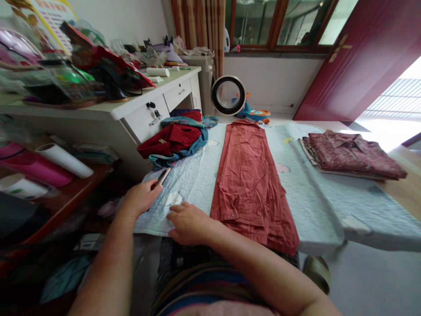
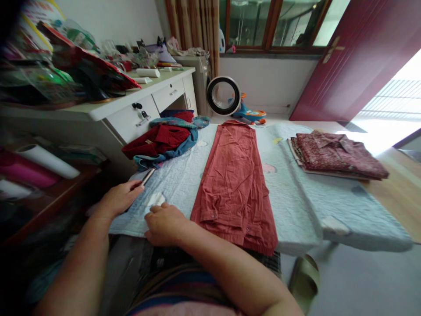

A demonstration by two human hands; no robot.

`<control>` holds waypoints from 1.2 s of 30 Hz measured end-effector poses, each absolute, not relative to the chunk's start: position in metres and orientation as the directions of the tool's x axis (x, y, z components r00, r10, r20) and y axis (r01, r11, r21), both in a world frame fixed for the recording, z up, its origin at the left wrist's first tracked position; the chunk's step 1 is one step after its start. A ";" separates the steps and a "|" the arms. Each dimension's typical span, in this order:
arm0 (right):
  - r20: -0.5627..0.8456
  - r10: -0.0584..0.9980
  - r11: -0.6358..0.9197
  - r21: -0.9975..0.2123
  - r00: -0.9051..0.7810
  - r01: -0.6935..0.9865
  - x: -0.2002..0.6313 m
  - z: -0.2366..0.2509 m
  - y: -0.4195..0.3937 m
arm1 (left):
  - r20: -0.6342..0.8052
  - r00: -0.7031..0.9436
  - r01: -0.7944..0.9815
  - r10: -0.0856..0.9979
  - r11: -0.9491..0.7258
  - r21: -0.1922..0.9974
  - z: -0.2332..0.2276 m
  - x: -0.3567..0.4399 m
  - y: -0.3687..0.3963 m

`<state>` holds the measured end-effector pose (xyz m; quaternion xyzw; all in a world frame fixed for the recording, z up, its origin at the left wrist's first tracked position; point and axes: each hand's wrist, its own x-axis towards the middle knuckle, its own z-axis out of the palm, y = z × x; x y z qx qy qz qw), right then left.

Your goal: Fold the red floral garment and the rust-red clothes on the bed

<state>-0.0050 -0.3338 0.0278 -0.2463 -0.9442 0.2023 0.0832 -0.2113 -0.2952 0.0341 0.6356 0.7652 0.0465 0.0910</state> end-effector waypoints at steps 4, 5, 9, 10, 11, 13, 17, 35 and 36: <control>0.074 0.439 0.785 -0.516 -0.895 0.343 -0.017 0.022 -0.331 | -0.074 -0.209 0.934 0.975 0.222 0.279 0.032 -0.222 -0.292; 0.086 0.438 0.777 -0.537 -0.895 0.329 -0.019 0.020 -0.330 | -0.069 -0.217 0.927 0.974 0.228 0.299 0.031 -0.225 -0.291; 0.099 0.453 0.745 -0.589 -0.886 0.314 -0.024 0.015 -0.327 | -0.060 -0.205 0.902 0.977 0.213 0.375 0.025 -0.236 -0.289; 0.095 0.453 0.738 -0.597 -0.886 0.314 -0.025 0.013 -0.327 | -0.059 -0.205 0.896 0.977 0.211 0.391 0.025 -0.239 -0.289; 0.091 0.451 0.732 -0.606 -0.888 0.310 -0.027 0.012 -0.327 | -0.058 -0.207 0.888 0.977 0.212 0.409 0.024 -0.240 -0.288; 0.089 0.446 0.719 -0.628 -0.891 0.297 -0.030 0.011 -0.328 | -0.060 -0.215 0.866 0.975 0.219 0.449 0.024 -0.243 -0.288; 0.083 0.453 0.662 -0.699 -0.888 0.272 -0.037 0.010 -0.328 | -0.068 -0.217 0.819 0.974 0.220 0.529 0.025 -0.246 -0.289; 0.048 0.511 0.541 -0.793 -0.858 0.278 -0.065 0.011 -0.329 | -0.093 -0.256 0.678 0.962 0.247 0.692 0.020 -0.256 -0.289; 0.036 0.513 0.534 -0.796 -0.858 0.285 -0.066 0.011 -0.329 | -0.094 -0.258 0.674 0.962 0.249 0.695 0.021 -0.255 -0.289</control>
